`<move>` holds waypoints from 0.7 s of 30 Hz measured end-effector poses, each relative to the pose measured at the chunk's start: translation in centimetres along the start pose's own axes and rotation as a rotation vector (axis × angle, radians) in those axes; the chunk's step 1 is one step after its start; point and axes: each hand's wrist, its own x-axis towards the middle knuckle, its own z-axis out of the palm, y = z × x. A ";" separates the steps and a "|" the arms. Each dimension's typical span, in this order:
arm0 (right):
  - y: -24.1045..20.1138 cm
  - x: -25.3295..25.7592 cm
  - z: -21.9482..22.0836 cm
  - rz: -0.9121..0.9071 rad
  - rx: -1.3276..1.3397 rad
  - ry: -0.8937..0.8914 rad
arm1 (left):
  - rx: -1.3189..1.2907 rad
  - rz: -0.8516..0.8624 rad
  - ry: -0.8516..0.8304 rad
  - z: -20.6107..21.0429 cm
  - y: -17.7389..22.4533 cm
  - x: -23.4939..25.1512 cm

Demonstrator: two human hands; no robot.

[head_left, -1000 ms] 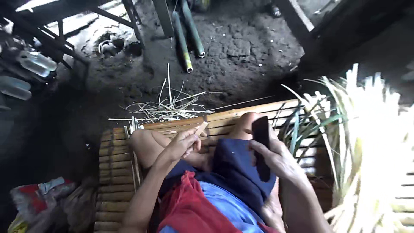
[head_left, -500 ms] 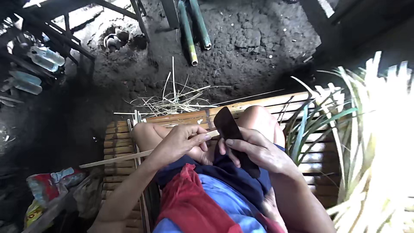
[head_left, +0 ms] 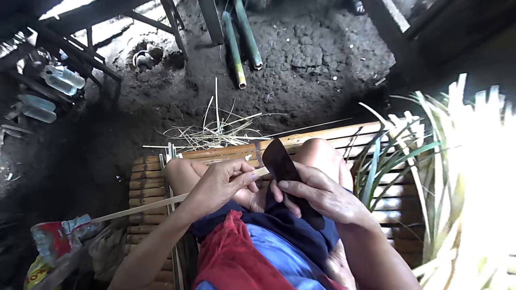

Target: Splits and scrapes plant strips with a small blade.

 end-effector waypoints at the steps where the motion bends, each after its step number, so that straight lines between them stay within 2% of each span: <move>1: -0.1 0.0 0.0 -0.005 0.007 -0.004 | -0.011 0.003 0.007 0.0 0.0 0.0; 5: -1.0 0.0 0.3 -0.015 -0.044 -0.026 | 0.020 0.024 0.024 -0.1 0.6 -0.4; 10: -2.2 -0.1 0.4 0.000 -0.051 -0.096 | -0.016 0.050 -0.054 -0.6 1.5 -0.7; 16: -1.5 1.3 3.2 -0.081 0.093 0.013 | 0.000 0.071 -0.082 -1.0 1.5 -0.6; 18: -1.1 1.9 3.2 -0.101 0.024 0.029 | -0.041 0.041 -0.039 -0.9 1.1 -0.7; 21: -0.4 2.5 2.0 -0.095 -0.240 0.113 | -0.086 -0.037 -0.031 -0.4 1.3 -1.1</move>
